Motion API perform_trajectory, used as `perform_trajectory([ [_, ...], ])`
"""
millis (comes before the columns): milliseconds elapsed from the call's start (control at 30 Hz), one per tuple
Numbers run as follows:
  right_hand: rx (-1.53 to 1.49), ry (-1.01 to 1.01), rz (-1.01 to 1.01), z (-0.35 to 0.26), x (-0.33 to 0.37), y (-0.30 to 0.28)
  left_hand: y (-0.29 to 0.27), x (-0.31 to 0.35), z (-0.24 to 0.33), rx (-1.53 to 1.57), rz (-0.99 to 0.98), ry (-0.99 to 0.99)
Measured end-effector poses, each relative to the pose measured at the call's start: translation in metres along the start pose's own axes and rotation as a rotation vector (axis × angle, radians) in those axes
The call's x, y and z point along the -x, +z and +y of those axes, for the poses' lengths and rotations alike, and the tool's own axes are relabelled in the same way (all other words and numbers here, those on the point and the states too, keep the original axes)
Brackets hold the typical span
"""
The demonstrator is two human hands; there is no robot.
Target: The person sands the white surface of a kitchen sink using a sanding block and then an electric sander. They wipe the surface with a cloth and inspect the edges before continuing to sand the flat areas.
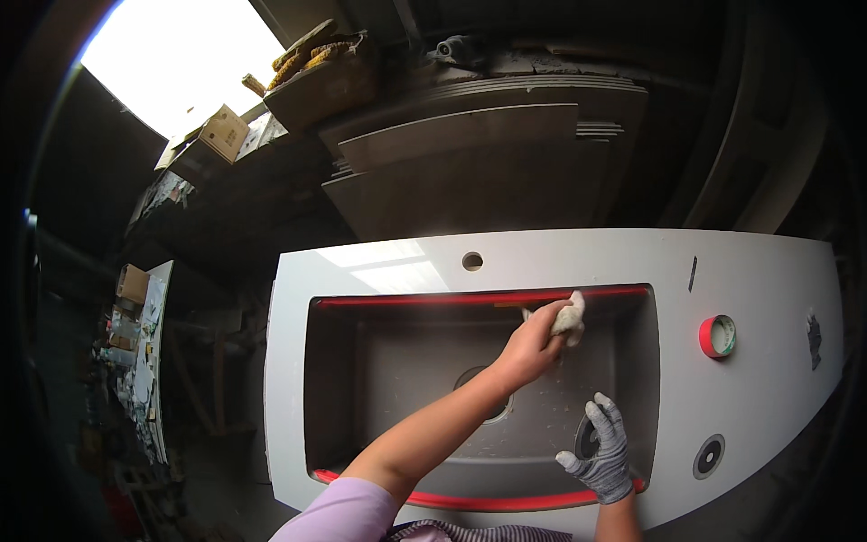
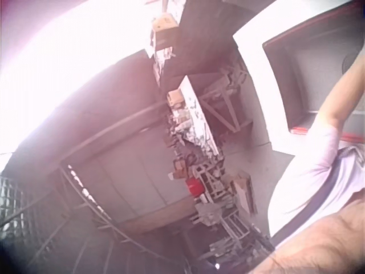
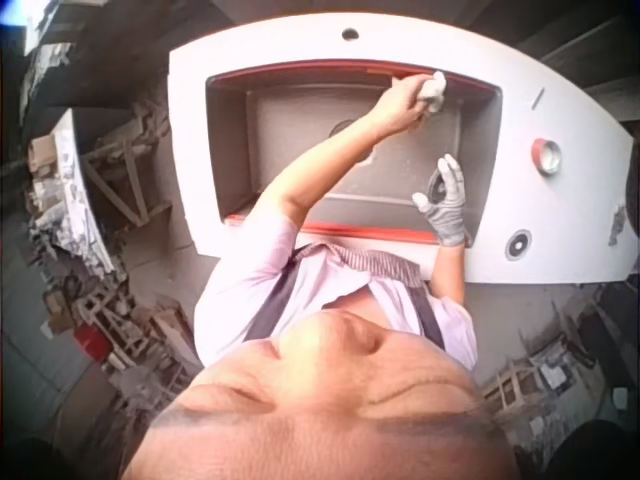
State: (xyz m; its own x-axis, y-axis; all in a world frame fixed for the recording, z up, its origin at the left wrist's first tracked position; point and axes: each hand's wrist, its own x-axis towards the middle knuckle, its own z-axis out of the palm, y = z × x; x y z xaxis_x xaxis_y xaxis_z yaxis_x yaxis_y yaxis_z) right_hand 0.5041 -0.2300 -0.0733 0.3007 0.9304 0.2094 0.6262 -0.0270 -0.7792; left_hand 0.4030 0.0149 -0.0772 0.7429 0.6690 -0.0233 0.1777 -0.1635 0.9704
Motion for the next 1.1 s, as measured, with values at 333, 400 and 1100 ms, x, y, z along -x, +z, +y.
perform_trajectory([
  [333,0.035,0.019,-0.002,0.012,0.017,-0.008,-0.249,0.150,0.036,-0.692,0.700,-0.257],
  [400,0.010,0.033,-0.014,0.006,0.013,-0.006,-0.275,0.194,0.042,-0.992,0.747,-0.264],
  [1100,0.043,-0.090,-0.103,-0.054,0.011,0.013,-0.096,0.271,0.235,0.568,-0.244,0.616],
])
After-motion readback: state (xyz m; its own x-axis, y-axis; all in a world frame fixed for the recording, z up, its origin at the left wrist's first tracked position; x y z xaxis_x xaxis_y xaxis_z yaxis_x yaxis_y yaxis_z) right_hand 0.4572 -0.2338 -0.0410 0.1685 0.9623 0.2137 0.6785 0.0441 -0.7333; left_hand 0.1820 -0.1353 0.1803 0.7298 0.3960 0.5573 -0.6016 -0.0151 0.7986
